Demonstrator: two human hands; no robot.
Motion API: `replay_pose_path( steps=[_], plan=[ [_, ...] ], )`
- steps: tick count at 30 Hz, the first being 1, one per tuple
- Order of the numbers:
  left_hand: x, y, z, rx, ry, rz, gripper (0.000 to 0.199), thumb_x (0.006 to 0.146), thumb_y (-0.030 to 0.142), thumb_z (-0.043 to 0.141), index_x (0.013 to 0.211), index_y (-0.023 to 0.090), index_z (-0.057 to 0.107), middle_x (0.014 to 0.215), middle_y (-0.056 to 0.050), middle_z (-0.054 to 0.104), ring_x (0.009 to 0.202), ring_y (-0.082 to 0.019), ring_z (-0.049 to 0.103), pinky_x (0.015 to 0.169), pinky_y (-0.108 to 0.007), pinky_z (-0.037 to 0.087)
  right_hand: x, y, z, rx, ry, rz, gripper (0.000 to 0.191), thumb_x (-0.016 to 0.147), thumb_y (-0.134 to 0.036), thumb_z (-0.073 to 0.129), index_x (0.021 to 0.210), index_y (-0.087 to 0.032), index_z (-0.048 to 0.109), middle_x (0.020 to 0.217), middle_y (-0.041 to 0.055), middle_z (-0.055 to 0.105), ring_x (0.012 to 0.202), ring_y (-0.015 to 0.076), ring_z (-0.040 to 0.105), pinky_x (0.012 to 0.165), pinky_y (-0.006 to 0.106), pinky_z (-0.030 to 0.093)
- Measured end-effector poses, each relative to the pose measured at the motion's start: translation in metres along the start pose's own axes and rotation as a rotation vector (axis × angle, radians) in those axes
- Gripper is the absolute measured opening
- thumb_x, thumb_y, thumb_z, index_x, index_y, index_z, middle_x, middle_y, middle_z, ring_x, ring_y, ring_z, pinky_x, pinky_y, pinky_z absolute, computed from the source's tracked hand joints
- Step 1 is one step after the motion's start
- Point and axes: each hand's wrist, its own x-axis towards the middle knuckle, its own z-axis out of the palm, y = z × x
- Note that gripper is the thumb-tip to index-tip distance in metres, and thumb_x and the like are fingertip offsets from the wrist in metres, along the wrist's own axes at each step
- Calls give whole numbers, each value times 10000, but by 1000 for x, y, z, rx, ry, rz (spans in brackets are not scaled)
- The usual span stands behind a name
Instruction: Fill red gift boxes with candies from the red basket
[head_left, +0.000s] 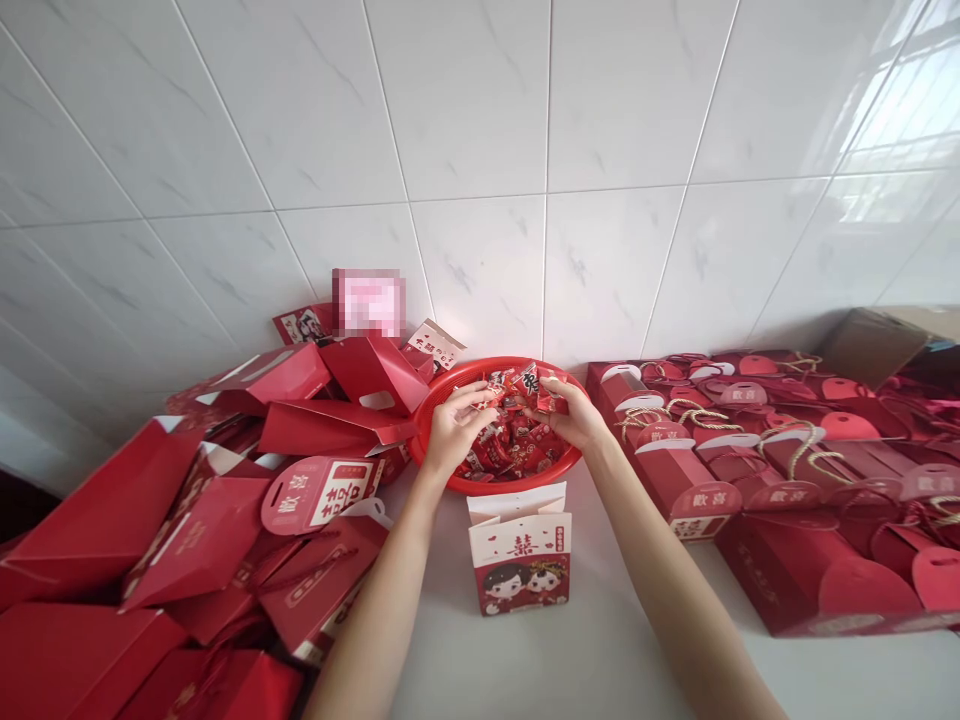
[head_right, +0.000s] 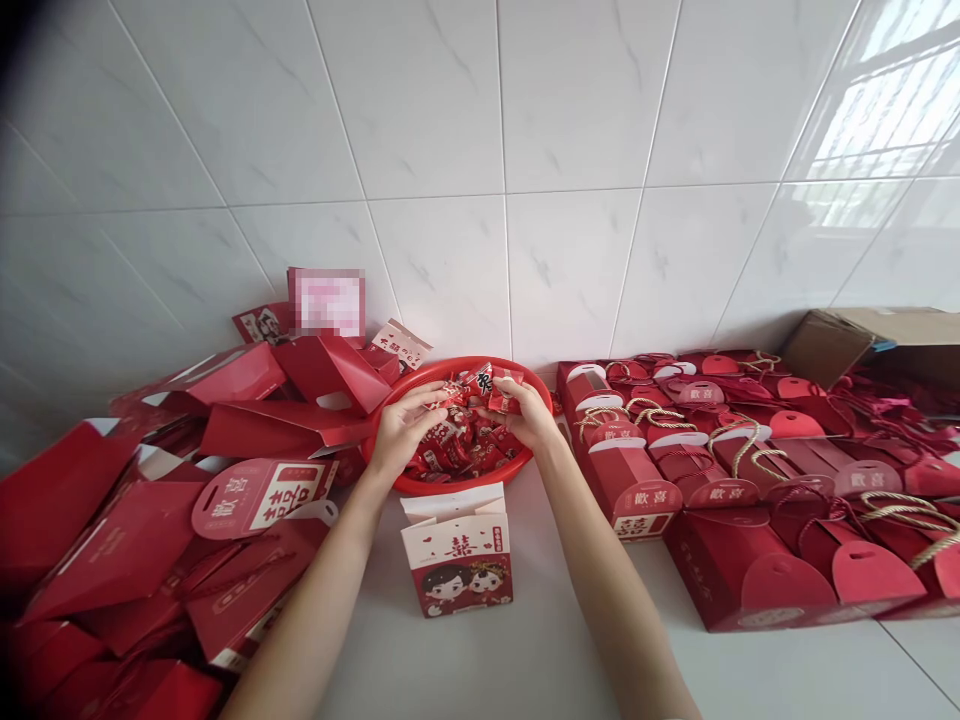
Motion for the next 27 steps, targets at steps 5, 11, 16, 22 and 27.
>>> replay_pose_path(
  steps=[5,11,16,22,27],
  plan=[
    [-1,-2,1,21,-17,8,235,752,339,721,909,175,781,1247,-129,697,1230,-311,625,1023,-426,526,-3,1,3,-7,-86,57,170,714,-249,792,853,-199,707,871,29,780,902,247,752,741,347,630],
    [-2,-5,2,32,-84,-44,312,743,233,687,1046,162,708,1214,-104,696,1111,-255,687,973,-371,556,-3,6,7,-94,-54,-23,219,673,-293,839,808,-167,721,825,53,752,779,203,718,698,311,622],
    [-1,-3,4,23,-128,-123,585,766,196,685,1339,172,571,1257,-113,691,1124,-238,685,1008,-375,540,-2,12,8,-111,36,-29,215,637,-267,863,732,-182,689,735,15,715,644,146,662,590,241,583],
    [2,-9,3,264,-200,-230,441,821,75,490,1219,129,672,1193,-114,736,1129,-235,689,1017,-372,534,1,9,6,-79,136,-55,212,633,-240,848,741,-189,674,719,-15,705,632,129,650,563,232,558],
    [0,-6,6,356,-435,-202,312,756,87,603,1006,171,769,1093,-75,780,1050,-258,721,985,-350,535,2,5,-1,-48,200,-91,206,633,-226,833,753,-196,668,718,-21,716,641,136,664,552,232,535]
  ],
)
